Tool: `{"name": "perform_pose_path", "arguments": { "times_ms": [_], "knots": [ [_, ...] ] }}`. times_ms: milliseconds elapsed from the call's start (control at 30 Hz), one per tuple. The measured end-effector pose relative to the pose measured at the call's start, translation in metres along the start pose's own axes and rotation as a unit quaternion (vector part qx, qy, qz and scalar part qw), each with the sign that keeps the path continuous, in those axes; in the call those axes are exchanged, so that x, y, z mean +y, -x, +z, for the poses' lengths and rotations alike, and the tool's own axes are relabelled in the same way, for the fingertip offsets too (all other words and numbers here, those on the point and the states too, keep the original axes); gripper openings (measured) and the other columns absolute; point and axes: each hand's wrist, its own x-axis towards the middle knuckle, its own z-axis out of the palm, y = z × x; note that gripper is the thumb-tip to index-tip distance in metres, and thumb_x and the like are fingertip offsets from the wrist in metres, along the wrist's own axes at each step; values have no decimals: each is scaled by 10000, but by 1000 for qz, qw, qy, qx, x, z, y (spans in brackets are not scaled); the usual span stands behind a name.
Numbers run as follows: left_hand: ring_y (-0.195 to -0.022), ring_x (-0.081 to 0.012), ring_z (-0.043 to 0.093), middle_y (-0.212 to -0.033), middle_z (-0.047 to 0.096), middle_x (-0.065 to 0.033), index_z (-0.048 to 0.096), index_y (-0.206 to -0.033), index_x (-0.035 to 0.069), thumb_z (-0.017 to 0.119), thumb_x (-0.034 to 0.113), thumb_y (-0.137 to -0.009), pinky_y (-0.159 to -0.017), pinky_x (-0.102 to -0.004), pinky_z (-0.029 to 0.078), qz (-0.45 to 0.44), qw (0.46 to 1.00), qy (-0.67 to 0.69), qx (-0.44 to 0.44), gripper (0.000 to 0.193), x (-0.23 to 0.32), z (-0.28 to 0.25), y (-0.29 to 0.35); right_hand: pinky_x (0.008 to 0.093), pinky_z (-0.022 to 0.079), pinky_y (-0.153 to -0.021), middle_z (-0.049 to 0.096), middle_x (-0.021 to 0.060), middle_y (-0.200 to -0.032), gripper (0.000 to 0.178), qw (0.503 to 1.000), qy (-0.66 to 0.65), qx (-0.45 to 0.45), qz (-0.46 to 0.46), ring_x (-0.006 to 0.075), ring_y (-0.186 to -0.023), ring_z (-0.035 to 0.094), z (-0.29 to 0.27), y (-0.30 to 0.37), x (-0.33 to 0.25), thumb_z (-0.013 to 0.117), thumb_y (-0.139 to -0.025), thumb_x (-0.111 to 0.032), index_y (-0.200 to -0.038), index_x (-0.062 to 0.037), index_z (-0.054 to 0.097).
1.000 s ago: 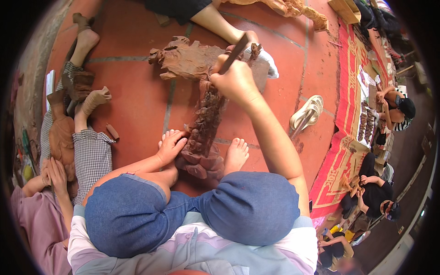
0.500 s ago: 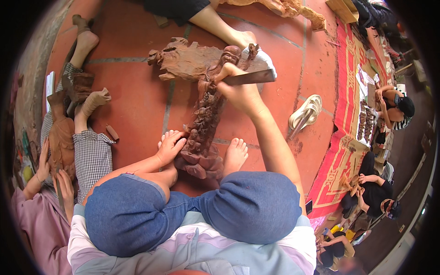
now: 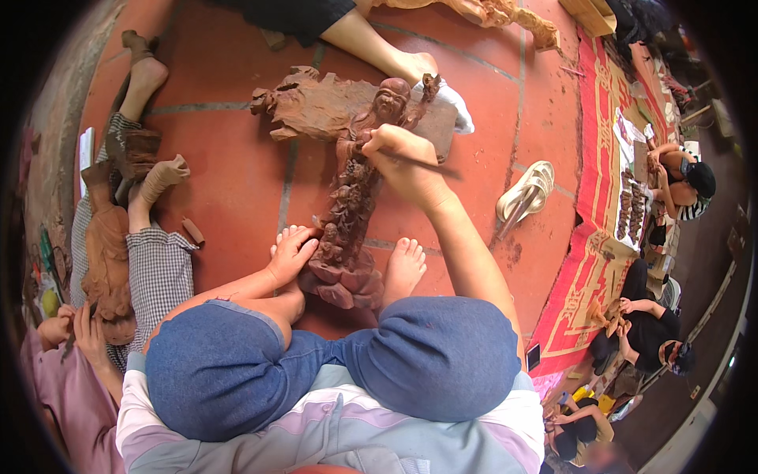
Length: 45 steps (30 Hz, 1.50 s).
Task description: The person is carving a wooden figurine using a chisel and a mallet. They are sitting on the floor in a workshop with other people also carving wood. The person is focused on the details of the figurine, carefully chiseling away at the wood.
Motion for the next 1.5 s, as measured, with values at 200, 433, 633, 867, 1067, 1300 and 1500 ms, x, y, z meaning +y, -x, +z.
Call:
{"name": "perform_pose_path", "arguments": {
  "times_ms": [200, 433, 633, 867, 1067, 1300, 1500],
  "knots": [
    [-950, -281, 514, -995, 597, -108, 626, -1096, 46, 540, 183, -904, -863, -370, 393, 8, 1000, -2, 1, 252, 1, 1, -1, 298, 536, -743, 676, 134, -976, 120, 997, -72, 7, -17, 215, -894, 674, 3, 12, 22, 714, -781, -8, -832, -28, 606],
    [-939, -280, 515, -989, 596, -113, 624, -1084, 32, 544, 192, -901, -862, -374, 392, 3, 1000, 10, 2, 256, -7, 6, 1, 284, 541, -746, 671, 117, -969, 116, 996, -84, 23, 9, 178, -898, 668, 4, 11, 21, 703, -782, 26, -828, -17, 605],
    [-956, -306, 502, -1000, 602, -118, 632, -1084, 66, 559, 229, -891, -866, -415, 380, -3, 1000, 24, 0, 263, -4, 4, -2, 296, 536, -750, 669, 110, -904, 121, 990, -132, 49, 12, 194, -899, 677, 2, 12, 29, 699, -783, 25, -829, -24, 599],
    [-935, -289, 505, -985, 595, -114, 624, -1095, 48, 549, 205, -897, -855, -391, 387, 2, 1000, 14, -4, 264, 0, 1, -1, 309, 525, -744, 668, 125, -862, 117, 990, -106, 33, 83, 228, -900, 685, 2, 4, 7, 692, -770, 15, -824, -37, 602],
    [-998, -314, 518, -1090, 601, -121, 626, -1134, 68, 543, 275, -916, -899, -419, 381, -91, 995, -19, -39, 312, 27, -11, -1, 313, 523, -734, 671, 123, -868, 83, 998, -43, 33, 23, 216, -906, 686, 4, 6, 1, 659, -802, 18, -809, -25, 588],
    [-975, -301, 516, -1050, 598, -118, 622, -1122, 55, 542, 247, -913, -885, -405, 386, -39, 999, -8, -27, 295, 10, -4, -1, 305, 524, -730, 689, 115, -896, 81, 998, -8, 33, 46, 187, -895, 681, 8, 7, 0, 669, -805, -4, -798, -16, 589],
    [-941, -289, 506, -993, 595, -116, 620, -1101, 44, 546, 212, -901, -860, -394, 388, -6, 1000, 12, -11, 272, -7, 3, -1, 307, 523, -741, 681, 118, -865, 83, 992, -83, 62, 66, 202, -915, 684, 7, 7, 5, 673, -799, -4, -794, -24, 593]
  ]
}}
